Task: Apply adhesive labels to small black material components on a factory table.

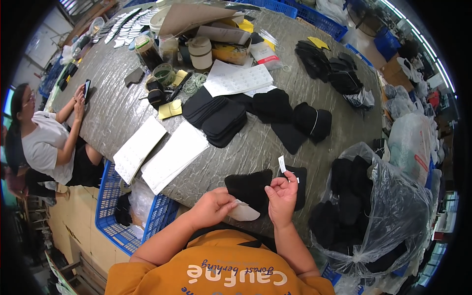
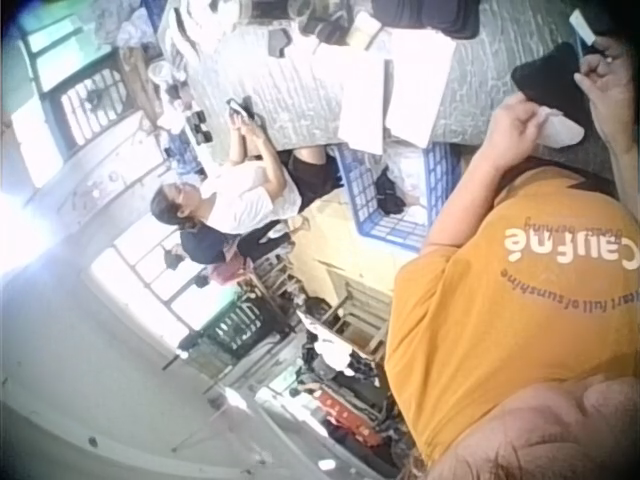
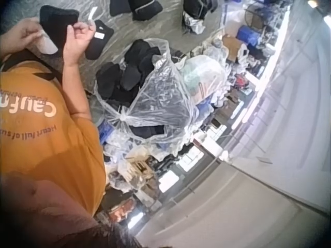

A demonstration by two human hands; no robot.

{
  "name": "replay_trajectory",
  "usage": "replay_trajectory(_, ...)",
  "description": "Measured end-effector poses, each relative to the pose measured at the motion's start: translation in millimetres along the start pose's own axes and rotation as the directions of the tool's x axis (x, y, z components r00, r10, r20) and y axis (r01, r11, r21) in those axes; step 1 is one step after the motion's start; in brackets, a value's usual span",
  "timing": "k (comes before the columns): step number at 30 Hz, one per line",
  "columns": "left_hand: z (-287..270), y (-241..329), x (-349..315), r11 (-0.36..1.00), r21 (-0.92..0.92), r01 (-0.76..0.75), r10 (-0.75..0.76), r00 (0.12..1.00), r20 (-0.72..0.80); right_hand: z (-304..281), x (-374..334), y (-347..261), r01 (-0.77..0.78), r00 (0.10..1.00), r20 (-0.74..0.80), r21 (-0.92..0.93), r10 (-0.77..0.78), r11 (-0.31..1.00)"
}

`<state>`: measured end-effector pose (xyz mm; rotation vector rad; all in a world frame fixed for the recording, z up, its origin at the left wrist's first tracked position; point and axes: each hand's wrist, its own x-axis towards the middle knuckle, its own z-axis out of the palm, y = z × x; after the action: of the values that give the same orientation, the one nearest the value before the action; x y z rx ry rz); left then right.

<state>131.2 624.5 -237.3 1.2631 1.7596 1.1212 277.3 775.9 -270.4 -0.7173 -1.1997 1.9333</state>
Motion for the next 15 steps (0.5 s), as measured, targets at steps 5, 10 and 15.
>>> replay_trajectory(5,-3,-4,-2,0.995,-0.058,0.083,-0.087,0.994,-0.073,12,-4,-10,-0.047,0.999,0.029,0.036,0.046,0.998)
replay_trajectory(10,-7,-4,-3,0.97,-0.15,0.189,-0.192,0.981,-0.009,16,-3,-12,-0.112,0.993,0.035,0.059,0.11,0.992)
replay_trajectory(15,-7,-7,-5,0.933,-0.27,0.238,-0.234,0.971,0.049,16,-2,-12,-0.116,0.993,0.024,0.04,0.116,0.992)
